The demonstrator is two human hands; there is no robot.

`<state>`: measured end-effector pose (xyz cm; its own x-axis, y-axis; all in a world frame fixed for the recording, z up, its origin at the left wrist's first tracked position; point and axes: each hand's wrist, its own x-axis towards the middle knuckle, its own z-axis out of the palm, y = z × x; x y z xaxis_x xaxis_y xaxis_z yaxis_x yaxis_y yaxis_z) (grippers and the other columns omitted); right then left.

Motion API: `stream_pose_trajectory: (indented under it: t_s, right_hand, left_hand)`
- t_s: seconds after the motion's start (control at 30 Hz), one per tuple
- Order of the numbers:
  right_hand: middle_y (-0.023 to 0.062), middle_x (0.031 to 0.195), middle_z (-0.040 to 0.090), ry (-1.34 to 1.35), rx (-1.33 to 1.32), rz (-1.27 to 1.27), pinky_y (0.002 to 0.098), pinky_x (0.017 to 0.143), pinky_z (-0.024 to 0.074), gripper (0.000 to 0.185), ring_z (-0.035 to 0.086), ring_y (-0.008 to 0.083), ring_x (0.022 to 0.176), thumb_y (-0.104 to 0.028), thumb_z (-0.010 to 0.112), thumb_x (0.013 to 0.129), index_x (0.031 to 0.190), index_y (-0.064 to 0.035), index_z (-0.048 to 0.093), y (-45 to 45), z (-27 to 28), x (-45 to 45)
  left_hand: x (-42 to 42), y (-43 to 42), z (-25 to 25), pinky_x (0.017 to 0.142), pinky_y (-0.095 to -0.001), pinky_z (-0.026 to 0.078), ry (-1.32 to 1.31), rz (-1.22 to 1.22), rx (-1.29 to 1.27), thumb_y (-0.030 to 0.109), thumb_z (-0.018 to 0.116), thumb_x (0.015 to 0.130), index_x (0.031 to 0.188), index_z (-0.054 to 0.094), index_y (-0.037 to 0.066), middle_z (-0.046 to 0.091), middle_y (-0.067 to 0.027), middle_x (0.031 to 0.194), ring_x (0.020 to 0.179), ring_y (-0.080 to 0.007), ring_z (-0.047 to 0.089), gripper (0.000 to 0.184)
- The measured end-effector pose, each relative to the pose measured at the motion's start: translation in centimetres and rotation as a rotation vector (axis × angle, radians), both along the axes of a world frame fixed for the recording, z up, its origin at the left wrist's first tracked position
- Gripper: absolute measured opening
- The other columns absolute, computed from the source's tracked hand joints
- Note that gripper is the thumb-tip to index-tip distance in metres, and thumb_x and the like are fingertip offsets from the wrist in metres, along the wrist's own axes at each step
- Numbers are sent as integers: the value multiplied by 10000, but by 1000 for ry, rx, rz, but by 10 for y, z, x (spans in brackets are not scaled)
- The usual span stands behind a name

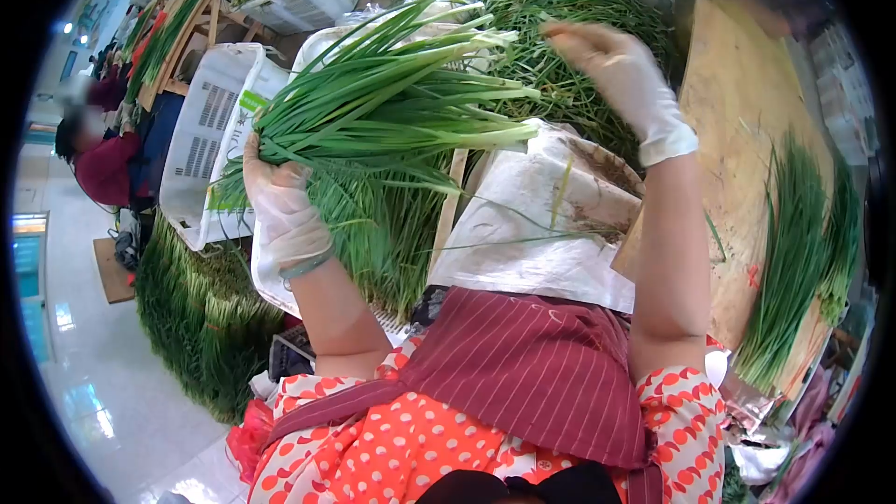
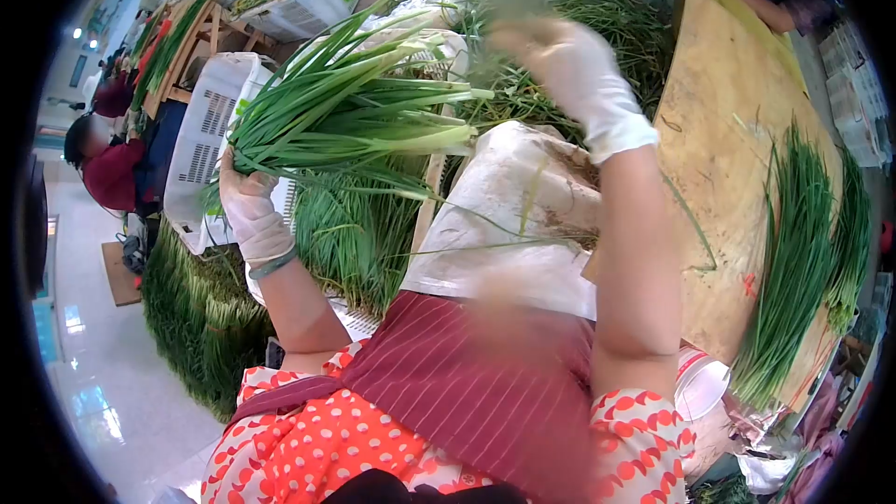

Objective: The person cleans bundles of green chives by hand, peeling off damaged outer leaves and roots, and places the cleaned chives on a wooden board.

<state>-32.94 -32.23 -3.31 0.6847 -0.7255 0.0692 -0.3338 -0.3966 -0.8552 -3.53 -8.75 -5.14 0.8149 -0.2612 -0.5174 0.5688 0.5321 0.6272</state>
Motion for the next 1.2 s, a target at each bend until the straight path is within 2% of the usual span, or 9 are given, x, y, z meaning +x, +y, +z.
stream_pose_trajectory:
  t_s: [0.17,0.33,0.4,0.67,0.9,0.97,1.0,1.07,1.2]
  right_hand:
    - [100,1024,628,111,156,236,268,845,438,495,572,148,954,-411,621,823,1078,13,595,31,1,55]
    - [66,925,634,-695,961,121,242,755,491,311,599,135,867,-196,650,814,1040,12,596,45,-21,67]
    - [76,903,648,-443,862,144,228,721,506,204,607,126,836,-34,626,778,980,-2,618,41,-18,65]
    - [0,785,605,-393,357,274,224,793,391,201,542,95,793,-211,608,841,847,-12,641,27,7,20]
    - [90,1082,623,-1060,500,164,283,877,410,265,556,166,1032,-284,546,876,1012,-87,658,-39,8,-55]
    - [78,972,660,-497,107,-438,311,913,398,276,598,163,915,-280,546,869,959,-48,666,-29,13,-68]
    - [78,972,660,-489,113,-446,311,913,398,276,598,163,915,-280,546,869,959,-48,666,-27,6,-67]
    - [113,981,661,395,-371,-449,292,898,416,310,600,168,957,-332,551,864,965,-66,676,-22,-9,-59]
    - [90,951,671,138,155,128,268,838,450,385,599,148,933,-359,566,865,1009,-12,655,45,16,7]
  left_hand:
    - [-6,-3,-1,864,-519,452,-47,-25,-150,213,436,847,1037,601,53,607,-115,1068,985,-293,572,298]
    - [-15,-4,4,860,-516,457,-86,-23,-198,190,438,843,1007,604,44,623,-110,1005,933,-290,587,275]
    - [-22,-5,11,857,-506,462,-77,-15,-188,184,441,836,987,609,42,623,-111,1004,933,-288,587,266]
    - [-3,-2,5,852,-525,458,-90,-8,-165,191,449,828,1012,613,62,624,-102,1035,958,-288,590,278]
    - [12,-2,-7,888,-539,417,1,11,-150,183,437,826,1039,612,78,618,-89,1064,1002,-285,568,295]
    - [18,-1,-7,885,-536,420,-3,38,-136,186,435,827,1040,611,79,613,-93,1074,1008,-285,564,296]
    - [16,-2,-7,881,-534,422,-11,71,-125,189,433,829,1041,610,80,609,-97,1084,1014,-285,559,296]
    - [15,-3,-7,890,-522,419,9,85,-67,204,439,832,1062,596,80,594,-106,1114,1032,-288,546,306]
    - [17,-9,-4,908,-523,403,-68,9,-82,236,462,827,1096,572,75,584,-112,1132,1054,-306,531,331]
